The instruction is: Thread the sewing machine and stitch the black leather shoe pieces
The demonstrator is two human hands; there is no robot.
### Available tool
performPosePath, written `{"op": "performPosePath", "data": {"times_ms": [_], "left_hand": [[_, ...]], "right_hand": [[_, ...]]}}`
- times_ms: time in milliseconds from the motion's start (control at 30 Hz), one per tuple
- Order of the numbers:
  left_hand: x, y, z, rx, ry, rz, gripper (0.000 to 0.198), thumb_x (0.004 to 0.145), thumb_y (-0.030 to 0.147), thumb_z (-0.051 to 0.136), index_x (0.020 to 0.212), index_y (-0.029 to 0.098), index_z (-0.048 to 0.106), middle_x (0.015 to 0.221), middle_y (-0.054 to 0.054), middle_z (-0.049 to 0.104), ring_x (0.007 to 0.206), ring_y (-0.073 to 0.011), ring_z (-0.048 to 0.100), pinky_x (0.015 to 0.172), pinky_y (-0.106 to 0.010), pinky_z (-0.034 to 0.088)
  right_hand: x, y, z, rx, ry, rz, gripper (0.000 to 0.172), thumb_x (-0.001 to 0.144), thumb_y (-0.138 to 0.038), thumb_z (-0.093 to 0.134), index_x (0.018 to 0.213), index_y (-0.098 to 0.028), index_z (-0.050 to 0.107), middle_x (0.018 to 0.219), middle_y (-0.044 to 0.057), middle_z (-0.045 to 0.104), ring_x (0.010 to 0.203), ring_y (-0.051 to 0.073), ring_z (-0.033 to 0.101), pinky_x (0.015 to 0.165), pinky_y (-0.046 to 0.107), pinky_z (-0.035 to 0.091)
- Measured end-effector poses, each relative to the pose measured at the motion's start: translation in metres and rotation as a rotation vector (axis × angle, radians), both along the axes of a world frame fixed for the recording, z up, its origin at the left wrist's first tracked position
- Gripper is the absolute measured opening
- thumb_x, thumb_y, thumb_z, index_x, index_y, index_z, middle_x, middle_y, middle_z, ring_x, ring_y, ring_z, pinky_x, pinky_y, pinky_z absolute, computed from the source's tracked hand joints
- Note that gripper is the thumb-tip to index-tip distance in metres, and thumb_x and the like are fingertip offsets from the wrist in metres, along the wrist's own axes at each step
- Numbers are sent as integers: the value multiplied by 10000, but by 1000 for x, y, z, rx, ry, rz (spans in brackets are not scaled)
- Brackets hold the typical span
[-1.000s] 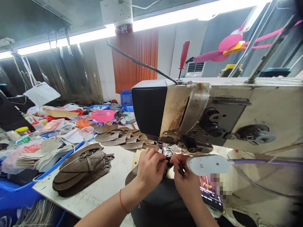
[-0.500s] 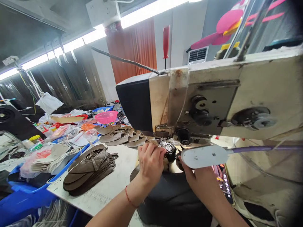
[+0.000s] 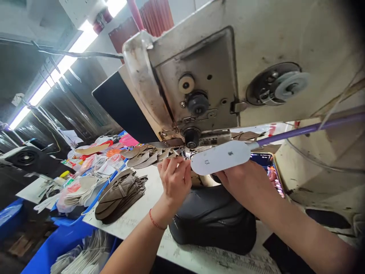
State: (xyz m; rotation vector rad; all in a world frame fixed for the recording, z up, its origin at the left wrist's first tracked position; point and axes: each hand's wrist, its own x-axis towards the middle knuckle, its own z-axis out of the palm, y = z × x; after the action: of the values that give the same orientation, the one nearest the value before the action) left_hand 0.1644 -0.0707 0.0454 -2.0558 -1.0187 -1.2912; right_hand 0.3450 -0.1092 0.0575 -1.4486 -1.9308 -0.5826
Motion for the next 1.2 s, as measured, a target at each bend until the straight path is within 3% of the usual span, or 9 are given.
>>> {"op": "performPosePath", "data": {"times_ms": [167,300,500,700,900,1067,1200], "left_hand": [[-1,5,-5,-88,-33,44,163,887,171,475,870,188,636,894,-75,636,886,-214,560,804,-351,373],[-3,6,-14,-200,-49,76,176,860,165,451,949,197,599,931,-83,625,930,-233,555,820,-365,404],[0,4,-17,-223,-112,69,187,838,160,453,978,197,572,956,-103,596,930,-243,550,822,-379,446],[4,1,-19,-245,-190,-19,116,878,184,443,920,210,549,911,-83,589,914,-223,559,830,-362,458],[5,-4,-18,-265,-344,-46,128,934,225,400,877,211,513,874,-60,591,850,-179,565,799,-312,467],[3,-6,-16,-177,-159,-1,159,867,272,550,1003,197,582,967,-85,610,946,-222,557,852,-366,450],[4,-1,-16,-175,-35,86,106,844,219,553,881,210,652,940,-76,635,926,-242,556,860,-402,424]], "right_hand": [[0,7,7,-103,-91,-17,226,861,-180,488,948,-152,694,831,110,648,599,214,610,476,271,371],[-3,14,14,-189,-94,21,267,788,-117,495,955,-154,700,903,124,662,658,237,623,517,298,382],[-5,18,21,-249,-65,76,312,749,-86,468,940,-153,706,938,141,666,707,274,625,535,339,385],[-9,19,17,-281,-20,82,329,788,-96,444,986,-166,698,944,120,662,713,261,624,563,336,411],[-8,11,9,-220,103,-1,259,812,-125,471,956,-151,685,867,100,648,665,217,618,529,286,381],[-5,9,9,-187,127,1,200,816,-171,492,894,-161,676,785,77,624,621,214,604,495,284,334],[-4,9,9,-163,112,-22,198,832,-184,475,863,-154,668,771,85,612,590,189,576,485,279,300]]}}
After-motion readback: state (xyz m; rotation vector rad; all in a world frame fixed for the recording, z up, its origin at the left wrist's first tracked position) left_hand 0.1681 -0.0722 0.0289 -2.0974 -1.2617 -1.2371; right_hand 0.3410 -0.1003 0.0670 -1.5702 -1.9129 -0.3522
